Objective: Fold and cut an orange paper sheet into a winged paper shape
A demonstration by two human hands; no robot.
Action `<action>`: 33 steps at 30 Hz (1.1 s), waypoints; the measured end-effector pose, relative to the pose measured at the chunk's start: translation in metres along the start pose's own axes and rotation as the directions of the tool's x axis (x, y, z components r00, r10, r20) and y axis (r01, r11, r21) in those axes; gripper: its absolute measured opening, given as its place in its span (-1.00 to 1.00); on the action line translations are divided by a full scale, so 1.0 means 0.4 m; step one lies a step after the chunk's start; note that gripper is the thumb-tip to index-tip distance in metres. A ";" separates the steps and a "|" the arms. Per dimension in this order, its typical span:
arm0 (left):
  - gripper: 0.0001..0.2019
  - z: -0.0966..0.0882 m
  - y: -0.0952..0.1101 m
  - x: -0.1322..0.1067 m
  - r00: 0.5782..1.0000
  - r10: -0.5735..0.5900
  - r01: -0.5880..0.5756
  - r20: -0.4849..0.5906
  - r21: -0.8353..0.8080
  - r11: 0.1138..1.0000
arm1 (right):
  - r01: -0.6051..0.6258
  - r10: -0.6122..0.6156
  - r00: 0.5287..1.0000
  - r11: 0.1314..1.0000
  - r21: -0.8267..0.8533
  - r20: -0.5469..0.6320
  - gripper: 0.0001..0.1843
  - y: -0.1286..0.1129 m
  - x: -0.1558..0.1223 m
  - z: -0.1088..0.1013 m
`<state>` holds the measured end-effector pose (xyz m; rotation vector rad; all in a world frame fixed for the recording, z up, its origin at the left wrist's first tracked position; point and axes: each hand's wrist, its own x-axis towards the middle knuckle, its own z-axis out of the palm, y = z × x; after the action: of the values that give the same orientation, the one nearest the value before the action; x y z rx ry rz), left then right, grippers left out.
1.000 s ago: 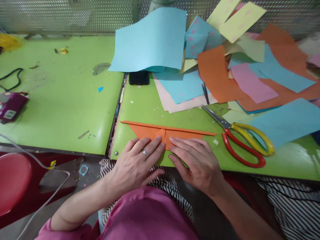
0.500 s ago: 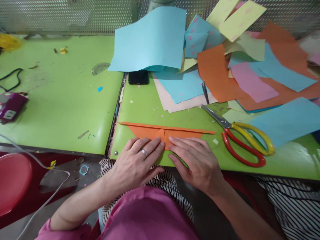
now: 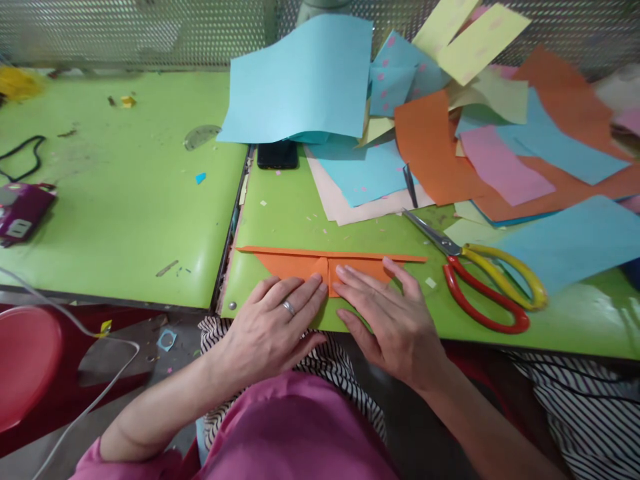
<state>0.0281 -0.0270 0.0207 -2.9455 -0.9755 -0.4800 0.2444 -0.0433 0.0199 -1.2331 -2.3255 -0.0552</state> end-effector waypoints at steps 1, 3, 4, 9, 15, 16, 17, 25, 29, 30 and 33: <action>-0.48 0.000 0.000 0.000 1.000 -0.001 0.001 0.000 -0.001 1.000 | -0.001 0.001 1.000 1.000 -0.008 0.005 -0.66 0.000 0.000 0.000; -0.48 0.000 0.000 0.000 1.000 -0.003 0.003 -0.002 -0.007 1.000 | 0.003 -0.003 1.000 1.000 -0.026 0.009 -0.63 -0.001 0.001 -0.001; -0.49 0.000 0.000 0.000 1.000 -0.003 0.003 -0.002 -0.009 1.000 | 0.006 -0.006 1.000 0.999 -0.034 0.011 -0.62 -0.001 0.001 -0.001; -0.49 -0.001 0.001 0.000 1.000 -0.007 0.007 0.006 -0.003 1.000 | 0.004 -0.003 0.999 0.998 -0.056 0.034 -0.57 -0.003 0.001 -0.001; -0.53 -0.002 0.009 0.000 1.000 -0.001 0.000 0.011 0.018 1.000 | 0.003 0.000 0.999 0.998 -0.066 0.052 -0.52 0.002 0.000 0.004; -0.54 -0.001 0.010 0.000 1.000 -0.005 0.004 0.011 0.016 1.000 | 0.009 -0.006 0.999 0.998 -0.065 0.053 -0.52 0.003 0.000 0.004; -0.54 -0.001 0.010 0.000 1.000 -0.007 0.007 0.009 0.015 1.000 | 0.016 -0.013 0.999 0.998 -0.064 0.053 -0.50 0.004 0.000 0.005; -0.52 0.005 0.007 -0.001 0.999 -0.006 0.006 -0.032 0.008 1.000 | 0.062 -0.051 0.995 0.988 -0.138 0.082 -0.39 0.003 -0.007 0.002; -0.52 0.008 0.005 -0.002 0.999 -0.001 0.001 -0.035 0.009 1.000 | 0.027 -0.017 0.999 0.962 -0.272 0.040 -0.31 -0.005 -0.015 0.001; -0.52 0.008 0.005 -0.002 1.000 -0.002 0.003 -0.031 0.012 1.000 | 0.022 -0.013 0.999 0.959 -0.283 0.034 -0.30 -0.007 -0.016 0.000; -0.50 0.007 0.005 -0.004 1.000 -0.010 0.011 -0.021 0.016 1.000 | 0.012 -0.004 0.999 0.965 -0.262 0.032 -0.34 -0.010 -0.021 -0.003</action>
<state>0.0289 -0.0293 0.0177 -2.9163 -0.9884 -0.5004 0.2457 -0.0523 0.0177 -1.3570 -2.4077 -0.3596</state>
